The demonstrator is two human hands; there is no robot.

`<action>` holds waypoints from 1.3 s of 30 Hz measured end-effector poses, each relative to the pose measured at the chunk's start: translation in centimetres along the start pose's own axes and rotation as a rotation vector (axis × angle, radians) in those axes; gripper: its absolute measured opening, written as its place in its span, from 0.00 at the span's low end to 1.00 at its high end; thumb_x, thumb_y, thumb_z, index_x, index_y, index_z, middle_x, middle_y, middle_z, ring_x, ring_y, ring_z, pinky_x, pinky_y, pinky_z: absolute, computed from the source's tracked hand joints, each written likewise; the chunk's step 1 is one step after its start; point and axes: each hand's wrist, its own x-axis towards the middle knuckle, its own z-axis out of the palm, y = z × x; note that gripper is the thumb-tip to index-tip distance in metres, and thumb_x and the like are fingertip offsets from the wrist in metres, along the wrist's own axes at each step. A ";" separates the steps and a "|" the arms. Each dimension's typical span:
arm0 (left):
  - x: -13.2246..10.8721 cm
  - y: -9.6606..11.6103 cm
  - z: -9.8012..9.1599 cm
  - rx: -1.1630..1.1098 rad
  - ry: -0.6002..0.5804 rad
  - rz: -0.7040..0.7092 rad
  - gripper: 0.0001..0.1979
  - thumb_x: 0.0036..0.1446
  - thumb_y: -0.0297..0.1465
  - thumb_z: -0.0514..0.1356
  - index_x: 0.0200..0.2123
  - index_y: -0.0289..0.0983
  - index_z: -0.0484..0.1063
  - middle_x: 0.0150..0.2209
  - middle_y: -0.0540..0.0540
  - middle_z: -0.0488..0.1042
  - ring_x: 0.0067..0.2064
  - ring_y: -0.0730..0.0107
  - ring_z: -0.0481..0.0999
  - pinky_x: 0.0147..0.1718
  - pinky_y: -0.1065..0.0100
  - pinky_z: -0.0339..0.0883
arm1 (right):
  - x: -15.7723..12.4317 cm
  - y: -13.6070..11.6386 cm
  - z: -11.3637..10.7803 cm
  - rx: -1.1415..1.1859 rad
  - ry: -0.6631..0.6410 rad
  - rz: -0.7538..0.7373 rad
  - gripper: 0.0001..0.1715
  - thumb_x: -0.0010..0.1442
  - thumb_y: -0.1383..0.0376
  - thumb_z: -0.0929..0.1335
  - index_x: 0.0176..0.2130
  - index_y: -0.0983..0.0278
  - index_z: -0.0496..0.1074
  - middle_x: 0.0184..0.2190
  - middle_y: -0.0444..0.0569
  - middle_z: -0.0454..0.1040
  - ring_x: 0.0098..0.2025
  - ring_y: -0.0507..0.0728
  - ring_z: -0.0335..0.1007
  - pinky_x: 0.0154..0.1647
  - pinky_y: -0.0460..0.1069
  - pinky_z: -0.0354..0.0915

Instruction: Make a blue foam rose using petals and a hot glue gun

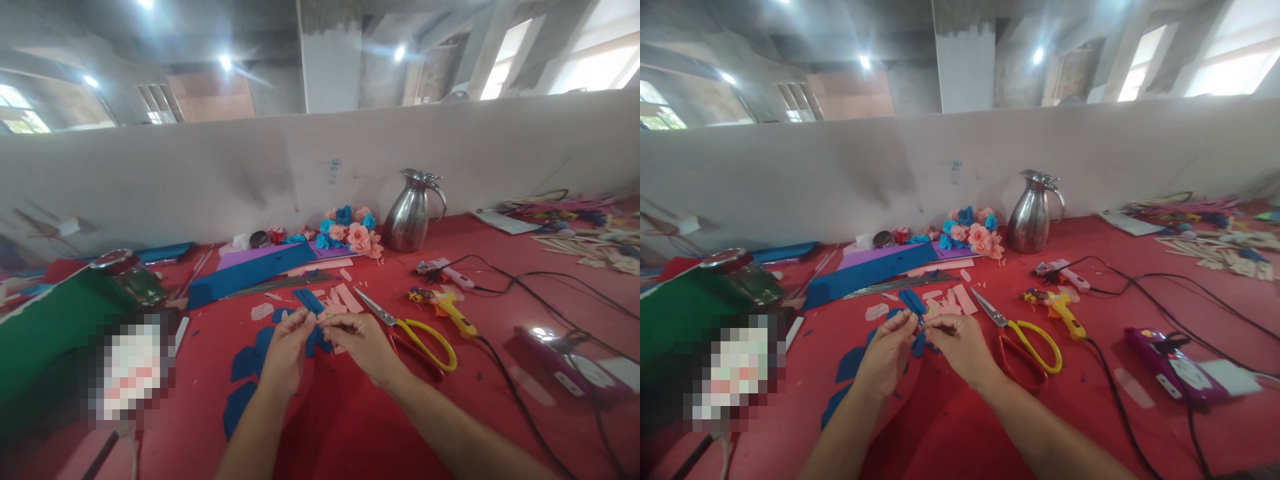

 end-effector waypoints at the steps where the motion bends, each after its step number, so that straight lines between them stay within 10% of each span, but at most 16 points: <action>1: 0.0 0.0 0.0 -0.010 0.000 -0.001 0.13 0.34 0.33 0.73 0.24 0.37 0.76 0.24 0.51 0.76 0.32 0.70 0.74 0.36 0.70 0.68 | 0.0 0.1 0.0 -0.003 -0.004 0.003 0.09 0.50 0.65 0.69 0.32 0.62 0.81 0.25 0.44 0.77 0.27 0.52 0.69 0.29 0.46 0.64; 39: -0.9 1.2 0.2 0.055 -0.102 0.015 0.09 0.35 0.30 0.71 0.24 0.35 0.77 0.27 0.48 0.73 0.27 0.73 0.69 0.25 0.72 0.63 | -0.1 0.2 0.4 0.053 -0.140 -0.013 0.07 0.50 0.61 0.70 0.28 0.62 0.76 0.25 0.43 0.72 0.29 0.52 0.66 0.33 0.47 0.62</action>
